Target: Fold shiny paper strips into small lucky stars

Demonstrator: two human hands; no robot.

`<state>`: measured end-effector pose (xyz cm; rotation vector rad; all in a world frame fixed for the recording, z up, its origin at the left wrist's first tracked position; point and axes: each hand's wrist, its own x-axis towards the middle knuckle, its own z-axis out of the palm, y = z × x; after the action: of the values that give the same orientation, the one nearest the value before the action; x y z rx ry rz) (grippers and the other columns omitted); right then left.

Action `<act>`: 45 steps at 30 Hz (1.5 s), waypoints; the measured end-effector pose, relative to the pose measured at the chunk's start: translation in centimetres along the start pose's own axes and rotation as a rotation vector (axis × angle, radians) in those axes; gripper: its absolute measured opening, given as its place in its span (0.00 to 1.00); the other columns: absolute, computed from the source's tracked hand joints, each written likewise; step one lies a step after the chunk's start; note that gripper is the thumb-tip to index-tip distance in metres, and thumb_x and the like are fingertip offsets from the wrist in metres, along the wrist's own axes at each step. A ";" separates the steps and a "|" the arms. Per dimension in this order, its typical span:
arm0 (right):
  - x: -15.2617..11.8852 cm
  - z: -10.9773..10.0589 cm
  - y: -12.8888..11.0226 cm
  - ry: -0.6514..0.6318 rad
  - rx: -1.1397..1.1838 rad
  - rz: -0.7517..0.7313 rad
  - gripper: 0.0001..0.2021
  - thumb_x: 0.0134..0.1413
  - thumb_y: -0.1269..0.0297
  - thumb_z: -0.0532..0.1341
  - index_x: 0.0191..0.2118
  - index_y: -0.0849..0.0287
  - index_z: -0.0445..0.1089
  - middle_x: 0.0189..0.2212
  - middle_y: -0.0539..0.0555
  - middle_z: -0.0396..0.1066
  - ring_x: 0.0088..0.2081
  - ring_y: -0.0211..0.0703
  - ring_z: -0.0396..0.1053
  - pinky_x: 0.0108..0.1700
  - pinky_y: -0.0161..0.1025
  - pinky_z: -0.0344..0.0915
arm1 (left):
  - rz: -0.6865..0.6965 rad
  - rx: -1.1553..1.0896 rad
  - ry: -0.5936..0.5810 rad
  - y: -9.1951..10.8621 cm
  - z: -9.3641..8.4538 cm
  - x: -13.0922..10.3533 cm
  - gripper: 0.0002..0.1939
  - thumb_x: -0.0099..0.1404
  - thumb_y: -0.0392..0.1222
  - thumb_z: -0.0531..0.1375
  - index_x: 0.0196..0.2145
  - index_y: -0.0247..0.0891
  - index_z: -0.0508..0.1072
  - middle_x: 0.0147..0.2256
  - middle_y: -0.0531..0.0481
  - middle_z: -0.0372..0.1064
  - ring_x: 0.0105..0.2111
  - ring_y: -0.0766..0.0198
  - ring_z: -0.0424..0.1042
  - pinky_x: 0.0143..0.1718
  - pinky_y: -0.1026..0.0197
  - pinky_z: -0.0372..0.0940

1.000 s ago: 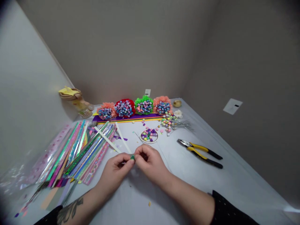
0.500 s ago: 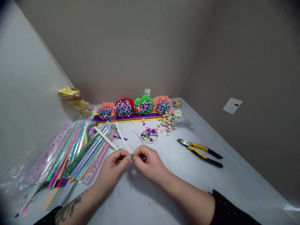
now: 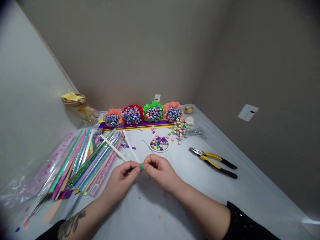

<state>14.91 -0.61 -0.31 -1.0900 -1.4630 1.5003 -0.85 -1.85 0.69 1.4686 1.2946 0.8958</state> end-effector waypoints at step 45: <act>0.3 -0.8 0.2 -0.326 0.883 0.592 0.09 0.42 0.70 0.65 0.28 0.64 0.63 0.20 0.47 0.59 0.16 0.24 0.48 0.13 0.21 0.34 | 0.428 0.220 0.105 -0.8 -0.5 -0.1 0.07 0.60 0.34 0.56 0.29 0.37 0.74 0.27 0.49 0.71 0.28 0.65 0.69 0.29 0.66 0.61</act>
<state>15.60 -0.07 -0.48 -0.7455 -0.4890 2.4852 -1.58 -1.90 0.10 1.9401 1.2021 1.1463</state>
